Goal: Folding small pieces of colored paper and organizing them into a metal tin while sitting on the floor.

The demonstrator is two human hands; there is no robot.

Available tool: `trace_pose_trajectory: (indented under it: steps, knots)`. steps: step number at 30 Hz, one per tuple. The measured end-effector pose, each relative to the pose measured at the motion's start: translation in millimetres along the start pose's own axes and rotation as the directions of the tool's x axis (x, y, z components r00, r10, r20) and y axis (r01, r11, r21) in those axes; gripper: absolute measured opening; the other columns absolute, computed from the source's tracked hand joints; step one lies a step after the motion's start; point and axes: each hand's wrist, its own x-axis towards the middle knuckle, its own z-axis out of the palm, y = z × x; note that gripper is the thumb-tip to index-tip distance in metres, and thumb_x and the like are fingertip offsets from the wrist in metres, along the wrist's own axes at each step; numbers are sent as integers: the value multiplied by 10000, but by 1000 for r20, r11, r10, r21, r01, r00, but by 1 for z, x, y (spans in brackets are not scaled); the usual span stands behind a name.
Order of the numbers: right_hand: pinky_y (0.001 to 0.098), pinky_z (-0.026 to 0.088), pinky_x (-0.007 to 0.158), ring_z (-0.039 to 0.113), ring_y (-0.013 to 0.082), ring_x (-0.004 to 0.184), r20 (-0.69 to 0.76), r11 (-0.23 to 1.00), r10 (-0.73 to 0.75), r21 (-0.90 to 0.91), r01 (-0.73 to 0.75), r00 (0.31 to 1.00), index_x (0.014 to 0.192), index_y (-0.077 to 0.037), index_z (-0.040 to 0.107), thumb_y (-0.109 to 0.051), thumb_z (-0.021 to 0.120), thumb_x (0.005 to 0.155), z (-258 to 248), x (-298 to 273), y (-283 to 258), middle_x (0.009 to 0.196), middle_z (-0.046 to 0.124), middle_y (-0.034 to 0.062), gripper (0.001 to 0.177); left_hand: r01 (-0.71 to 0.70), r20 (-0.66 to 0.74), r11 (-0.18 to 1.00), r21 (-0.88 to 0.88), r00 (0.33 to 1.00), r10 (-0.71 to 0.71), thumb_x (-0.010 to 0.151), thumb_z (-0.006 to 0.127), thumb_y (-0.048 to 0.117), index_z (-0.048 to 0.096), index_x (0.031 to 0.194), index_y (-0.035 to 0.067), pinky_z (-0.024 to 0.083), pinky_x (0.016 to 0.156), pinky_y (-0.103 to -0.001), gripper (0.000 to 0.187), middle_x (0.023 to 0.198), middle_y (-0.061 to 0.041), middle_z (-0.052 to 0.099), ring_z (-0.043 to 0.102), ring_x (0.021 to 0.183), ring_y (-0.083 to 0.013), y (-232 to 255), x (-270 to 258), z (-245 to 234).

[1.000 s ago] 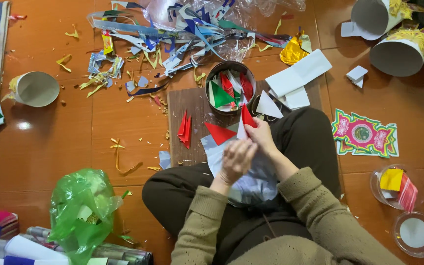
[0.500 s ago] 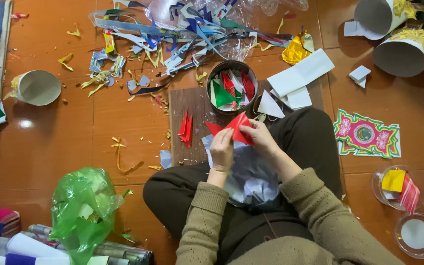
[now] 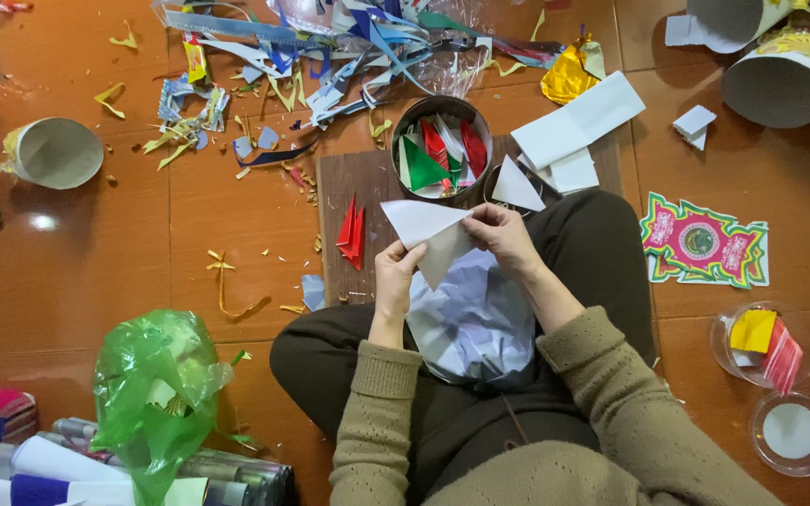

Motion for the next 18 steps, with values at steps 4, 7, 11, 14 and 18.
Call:
trace_pose_trajectory:
  steps: [4, 7, 11, 14, 18]
  knots:
    - [189, 393, 400, 513, 88, 496, 24, 999, -34, 34, 33, 999, 882, 1, 686, -21, 752, 829, -1, -4, -9, 665, 576, 78, 88, -2, 19, 1000, 14, 1000, 2, 790, 777, 19, 726, 977, -22, 576, 675, -295, 198, 820, -90, 708, 629, 740, -92, -10, 7, -8]
    - [206, 415, 421, 540, 112, 522, 72, 998, -65, 3, 65, 995, 889, 38, 674, 24, 699, 842, -1, -5, -13, 650, 560, 97, 54, -9, 31, 1000, 25, 999, 8, 791, 777, 12, 727, 974, -31, 584, 676, -295, 194, 815, -97, 705, 642, 737, -112, -7, 7, -11]
    - [239, 453, 418, 612, 189, 538, 166, 997, -71, 5, 71, 983, 892, 60, 639, 87, 648, 818, 2, -9, -21, 650, 596, 169, 79, -31, 90, 999, 24, 996, 29, 779, 797, 16, 734, 970, -17, 586, 675, -296, 204, 818, -99, 711, 631, 753, -103, 13, 0, -9]
    - [254, 475, 420, 639, 218, 538, 210, 998, -67, 7, 67, 975, 908, 59, 633, 108, 624, 808, 6, -13, -30, 661, 608, 188, 112, -31, 130, 999, 28, 991, 27, 777, 799, 9, 736, 976, -9, 586, 689, -300, 210, 822, -98, 711, 628, 765, -105, 15, -1, -16]
    - [223, 441, 406, 626, 190, 505, 169, 996, -78, 59, 69, 983, 857, 41, 665, 117, 623, 790, 5, -14, -27, 633, 600, 163, 110, -83, 195, 995, 49, 978, 72, 774, 694, -88, 758, 970, 2, 585, 689, -266, 225, 865, -101, 723, 628, 801, -96, 27, -6, -21]
